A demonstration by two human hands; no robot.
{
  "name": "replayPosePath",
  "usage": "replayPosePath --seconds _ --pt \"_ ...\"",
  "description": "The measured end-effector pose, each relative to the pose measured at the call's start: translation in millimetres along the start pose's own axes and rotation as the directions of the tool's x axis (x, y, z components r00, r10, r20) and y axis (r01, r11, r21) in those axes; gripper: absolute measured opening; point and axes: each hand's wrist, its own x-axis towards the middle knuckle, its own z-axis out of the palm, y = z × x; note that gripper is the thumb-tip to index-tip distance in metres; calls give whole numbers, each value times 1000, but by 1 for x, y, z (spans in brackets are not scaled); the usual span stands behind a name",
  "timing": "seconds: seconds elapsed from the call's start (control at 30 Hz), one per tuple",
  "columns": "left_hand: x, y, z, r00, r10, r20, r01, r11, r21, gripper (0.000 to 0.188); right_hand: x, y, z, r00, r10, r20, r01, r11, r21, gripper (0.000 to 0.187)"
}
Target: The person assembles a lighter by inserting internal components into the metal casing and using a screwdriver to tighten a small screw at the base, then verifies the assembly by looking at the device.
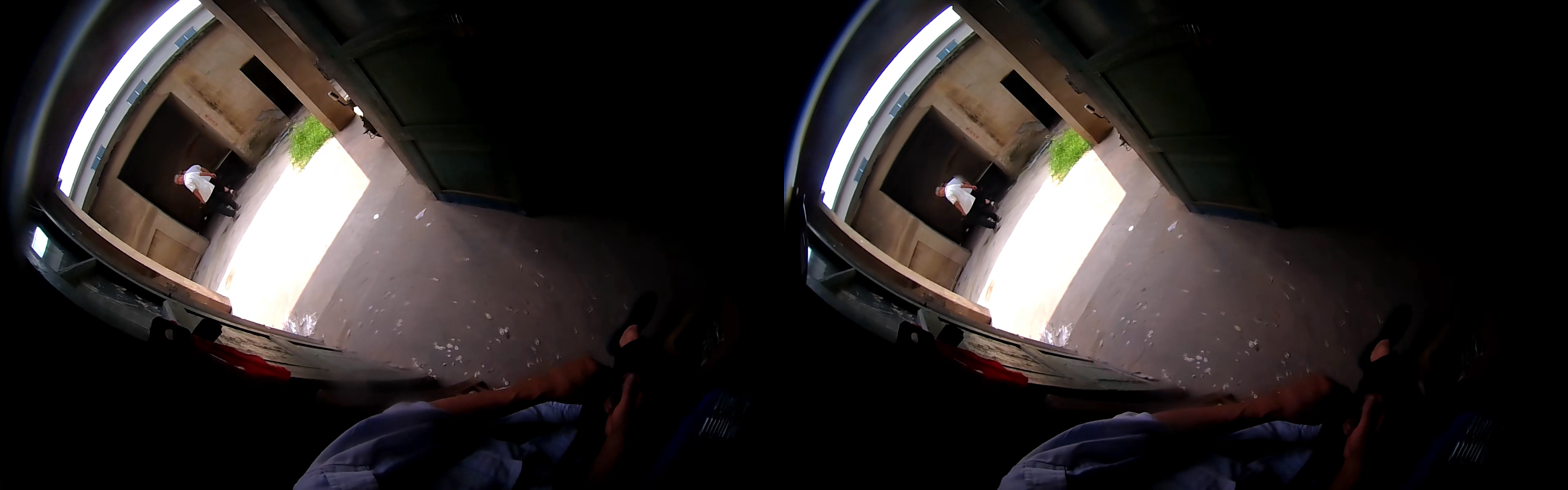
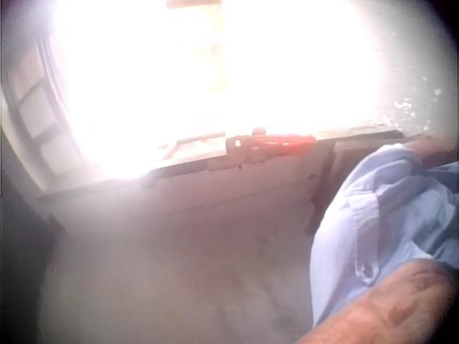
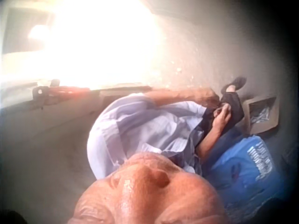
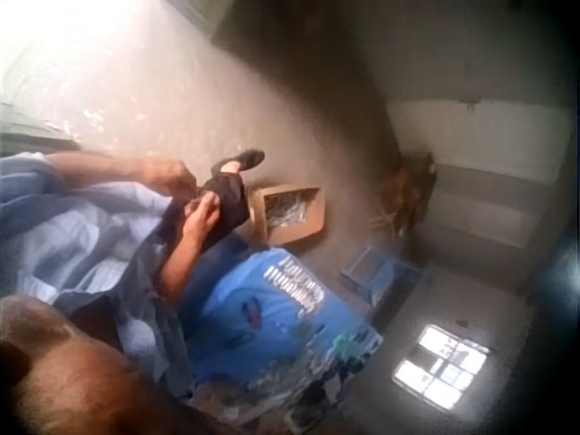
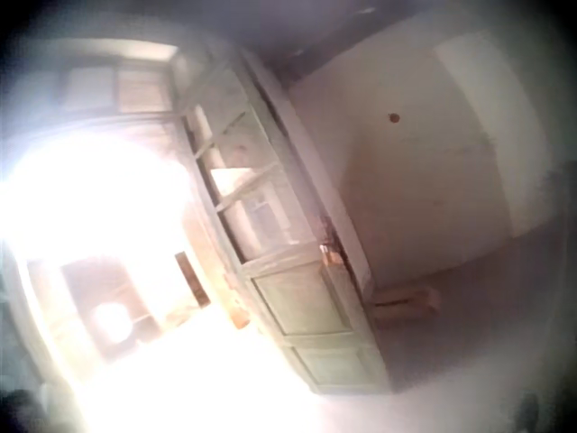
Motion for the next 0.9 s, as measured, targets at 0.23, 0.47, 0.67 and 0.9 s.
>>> replayPosePath --seconds 0.23,0.47,0.67,0.9 --pt "-1 -45 38 991 135 2 -127 926 355 18 -9 -11 36 982 -134 -134 116 984 -137 54" --pt "-8 -61 43 993 106 -49 -73 888 454 15 53 81 14 902 -418 105 425 824 -375 39" --pt "-2 -72 38 996 3 -92 20 969 248 24 31 56 24 980 -183 78 194 963 -189 43" --pt "-2 -79 33 999 2 -53 7 986 165 23 -18 2 45 978 -187 92 208 892 -401 45"
